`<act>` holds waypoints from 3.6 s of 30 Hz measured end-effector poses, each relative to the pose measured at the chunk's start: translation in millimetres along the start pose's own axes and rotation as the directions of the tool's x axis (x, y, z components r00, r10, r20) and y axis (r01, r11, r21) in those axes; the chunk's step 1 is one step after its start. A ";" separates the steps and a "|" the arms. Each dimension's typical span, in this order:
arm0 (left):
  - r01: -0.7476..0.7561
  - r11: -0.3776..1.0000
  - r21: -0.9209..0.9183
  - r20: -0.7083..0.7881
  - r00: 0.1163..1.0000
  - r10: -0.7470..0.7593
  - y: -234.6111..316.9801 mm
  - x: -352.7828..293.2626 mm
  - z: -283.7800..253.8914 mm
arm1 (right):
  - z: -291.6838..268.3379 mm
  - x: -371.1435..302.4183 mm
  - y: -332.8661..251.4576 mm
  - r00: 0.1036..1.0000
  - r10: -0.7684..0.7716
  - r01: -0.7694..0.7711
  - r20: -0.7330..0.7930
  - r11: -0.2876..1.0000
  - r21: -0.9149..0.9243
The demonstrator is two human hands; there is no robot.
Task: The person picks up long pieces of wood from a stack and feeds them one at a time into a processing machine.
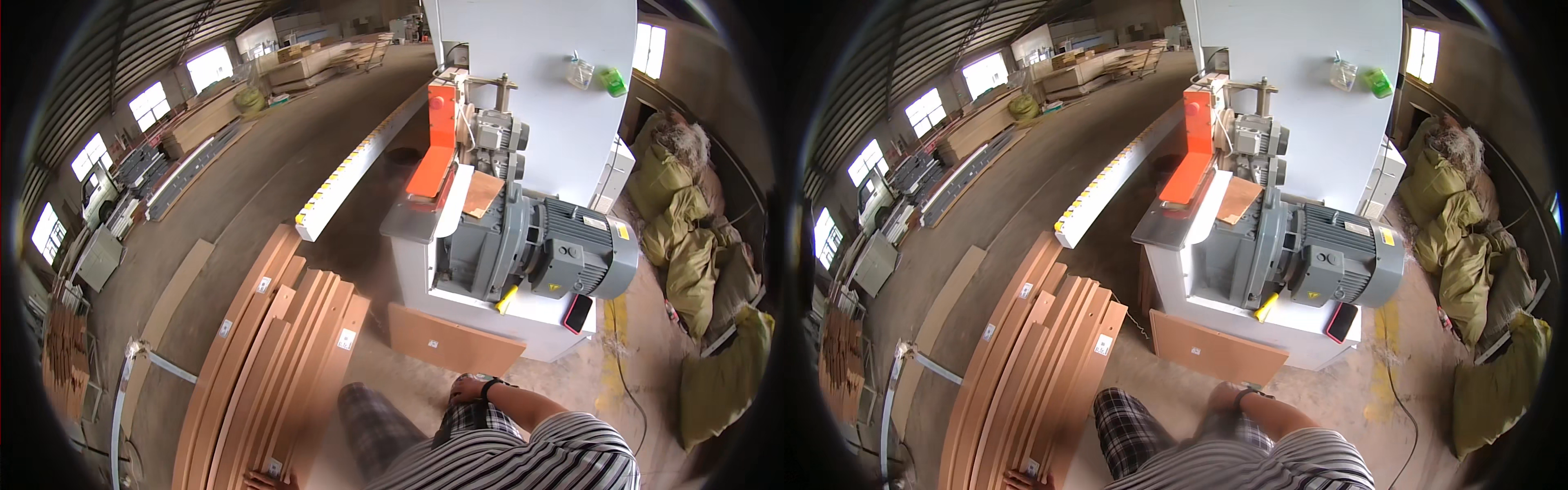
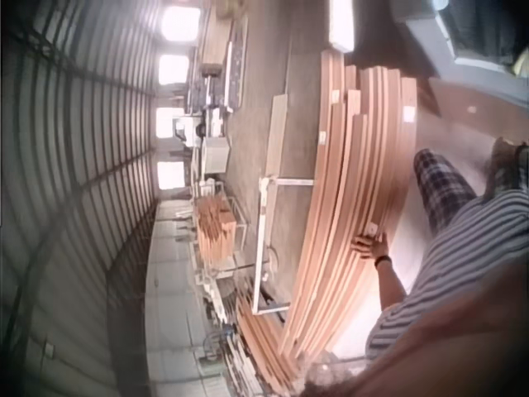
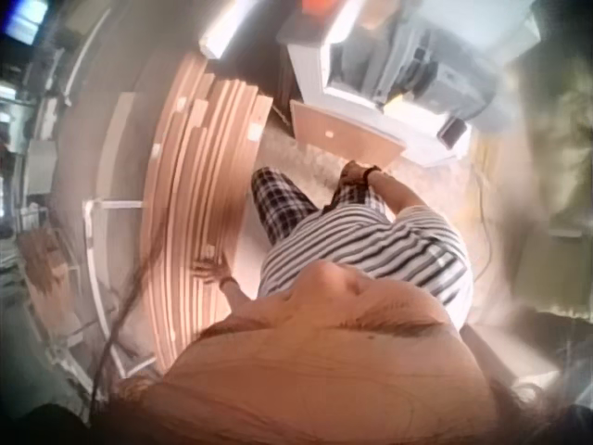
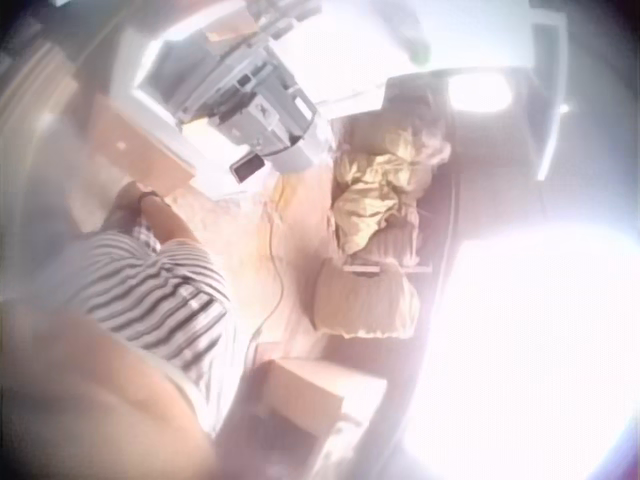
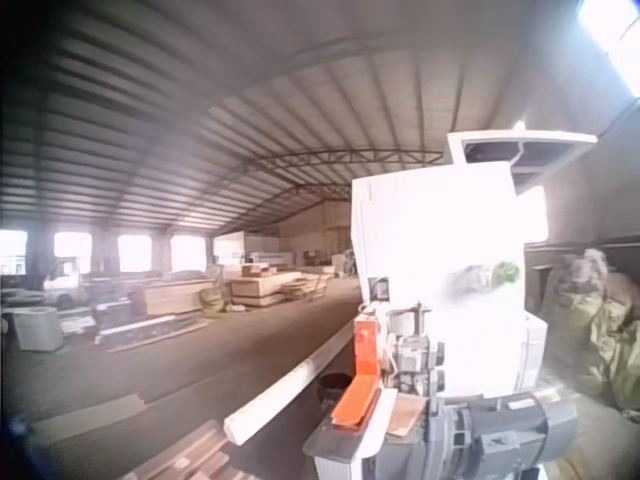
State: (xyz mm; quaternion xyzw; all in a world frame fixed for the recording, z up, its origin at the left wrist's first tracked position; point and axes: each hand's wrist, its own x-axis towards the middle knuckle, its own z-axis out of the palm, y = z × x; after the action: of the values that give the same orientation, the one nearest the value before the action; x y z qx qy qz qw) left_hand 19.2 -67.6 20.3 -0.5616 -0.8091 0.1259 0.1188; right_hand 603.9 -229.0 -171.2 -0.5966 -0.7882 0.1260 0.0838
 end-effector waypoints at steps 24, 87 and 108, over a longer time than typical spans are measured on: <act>0.042 0.994 -0.103 0.082 0.996 -0.033 9.8 -11.3 -36.7 | -41.5 17.1 -19.5 0.814 0.034 0.005 0.580 0.998 -0.066; 0.039 0.990 -0.136 0.112 0.993 -0.024 8.6 -7.5 -27.8 | -24.8 14.1 -10.1 0.945 -0.015 0.041 0.326 0.997 -0.072; 0.052 0.986 -0.156 0.062 0.997 -0.043 6.4 -7.2 -20.1 | -385.1 158.9 16.4 0.577 0.814 0.202 -0.060 -0.071 0.977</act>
State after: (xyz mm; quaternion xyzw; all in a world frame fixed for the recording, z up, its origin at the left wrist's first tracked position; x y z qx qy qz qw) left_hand 34.1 -70.9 36.7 -0.5458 -0.8329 0.0749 0.0535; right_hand 684.2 -34.0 188.5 -0.5419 -0.1724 0.4082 0.7141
